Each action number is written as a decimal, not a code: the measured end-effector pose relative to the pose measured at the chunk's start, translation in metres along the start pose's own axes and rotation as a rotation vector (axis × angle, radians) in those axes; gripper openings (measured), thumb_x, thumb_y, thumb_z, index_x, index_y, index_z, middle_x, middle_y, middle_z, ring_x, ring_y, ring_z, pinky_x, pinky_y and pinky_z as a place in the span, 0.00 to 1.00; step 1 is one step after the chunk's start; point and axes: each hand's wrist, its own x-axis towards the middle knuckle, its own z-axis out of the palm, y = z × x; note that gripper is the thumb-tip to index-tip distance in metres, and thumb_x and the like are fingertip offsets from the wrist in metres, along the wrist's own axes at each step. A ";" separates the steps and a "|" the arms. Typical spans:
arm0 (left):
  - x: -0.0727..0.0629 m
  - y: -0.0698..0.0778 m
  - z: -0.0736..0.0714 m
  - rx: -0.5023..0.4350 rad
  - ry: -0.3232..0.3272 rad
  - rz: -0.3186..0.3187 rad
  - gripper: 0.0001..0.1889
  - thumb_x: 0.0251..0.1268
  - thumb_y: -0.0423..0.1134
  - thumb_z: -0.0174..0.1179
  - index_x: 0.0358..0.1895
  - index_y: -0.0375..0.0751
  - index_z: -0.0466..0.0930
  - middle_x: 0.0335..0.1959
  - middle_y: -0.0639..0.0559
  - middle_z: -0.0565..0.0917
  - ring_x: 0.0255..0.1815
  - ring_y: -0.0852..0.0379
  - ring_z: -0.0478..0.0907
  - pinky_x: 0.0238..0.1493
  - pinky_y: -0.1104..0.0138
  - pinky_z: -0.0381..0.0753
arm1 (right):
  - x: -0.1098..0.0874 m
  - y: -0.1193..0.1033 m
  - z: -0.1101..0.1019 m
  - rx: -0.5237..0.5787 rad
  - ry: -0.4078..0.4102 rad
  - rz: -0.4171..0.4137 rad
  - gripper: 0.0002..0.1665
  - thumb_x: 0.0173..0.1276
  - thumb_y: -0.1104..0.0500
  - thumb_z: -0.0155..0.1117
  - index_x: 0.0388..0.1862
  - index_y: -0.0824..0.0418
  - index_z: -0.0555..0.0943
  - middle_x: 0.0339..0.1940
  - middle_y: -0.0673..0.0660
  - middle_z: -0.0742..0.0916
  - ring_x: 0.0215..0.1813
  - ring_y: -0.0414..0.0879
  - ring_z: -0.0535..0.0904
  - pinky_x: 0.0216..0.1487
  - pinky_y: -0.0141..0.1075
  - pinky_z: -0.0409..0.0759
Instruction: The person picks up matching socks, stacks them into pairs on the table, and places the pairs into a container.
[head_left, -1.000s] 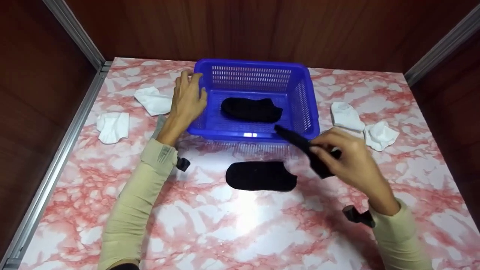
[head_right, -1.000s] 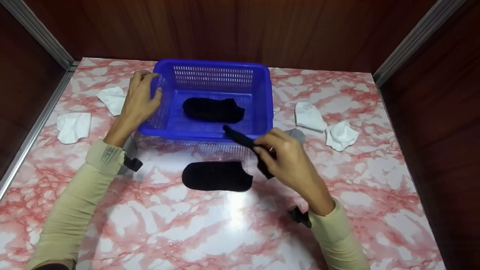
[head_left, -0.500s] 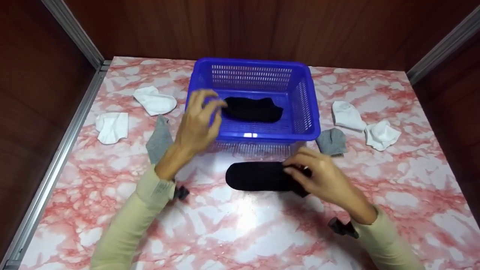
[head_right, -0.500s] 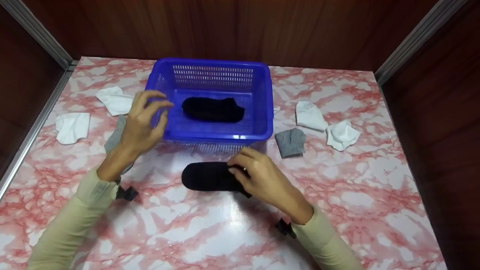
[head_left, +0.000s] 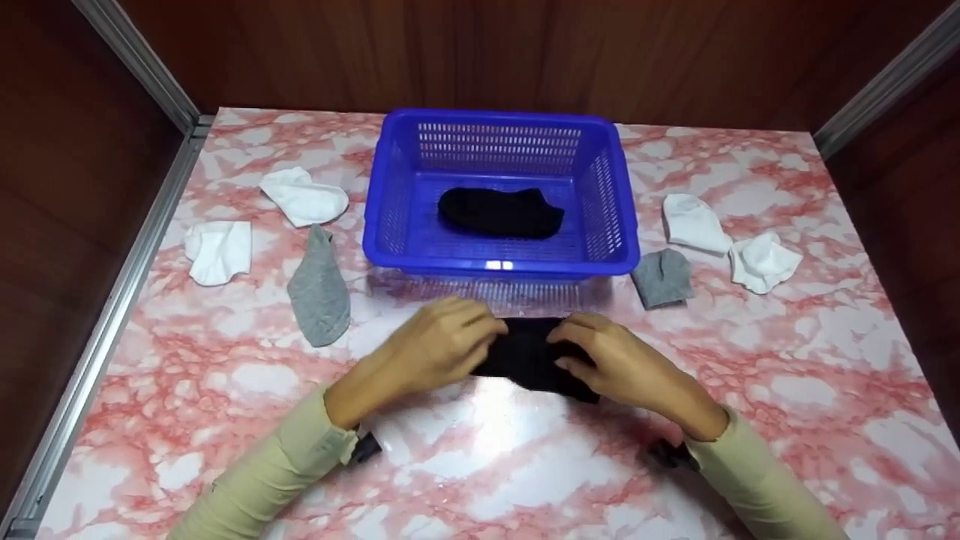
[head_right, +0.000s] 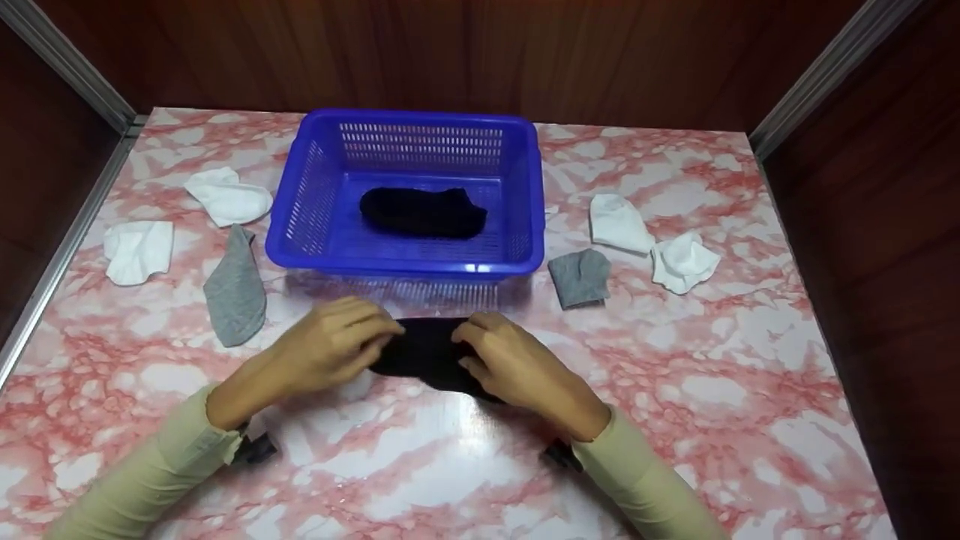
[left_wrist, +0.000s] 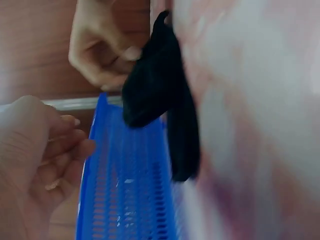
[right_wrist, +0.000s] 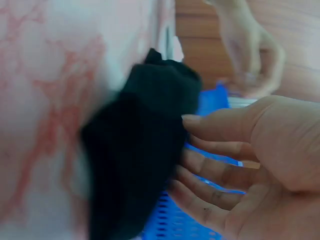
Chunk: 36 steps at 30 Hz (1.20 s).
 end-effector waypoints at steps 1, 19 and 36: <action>-0.002 0.002 0.003 0.001 -0.030 -0.002 0.08 0.68 0.33 0.65 0.47 0.41 0.88 0.42 0.51 0.89 0.44 0.54 0.87 0.49 0.63 0.86 | -0.002 0.000 -0.003 -0.016 0.019 -0.008 0.14 0.68 0.65 0.74 0.51 0.63 0.85 0.48 0.57 0.88 0.52 0.49 0.86 0.53 0.44 0.87; -0.002 0.016 0.031 0.004 -0.533 -0.162 0.25 0.72 0.51 0.67 0.64 0.40 0.82 0.59 0.47 0.83 0.61 0.49 0.79 0.70 0.58 0.79 | -0.025 0.010 -0.004 -0.046 -0.260 0.189 0.37 0.51 0.53 0.88 0.55 0.62 0.77 0.51 0.55 0.79 0.55 0.48 0.77 0.57 0.47 0.83; 0.000 0.014 0.030 -0.019 -0.500 -0.247 0.21 0.71 0.46 0.67 0.61 0.39 0.81 0.56 0.44 0.83 0.58 0.46 0.79 0.62 0.58 0.82 | -0.029 0.009 -0.009 -0.034 -0.275 0.177 0.34 0.49 0.50 0.89 0.44 0.58 0.75 0.43 0.50 0.76 0.47 0.44 0.72 0.47 0.40 0.80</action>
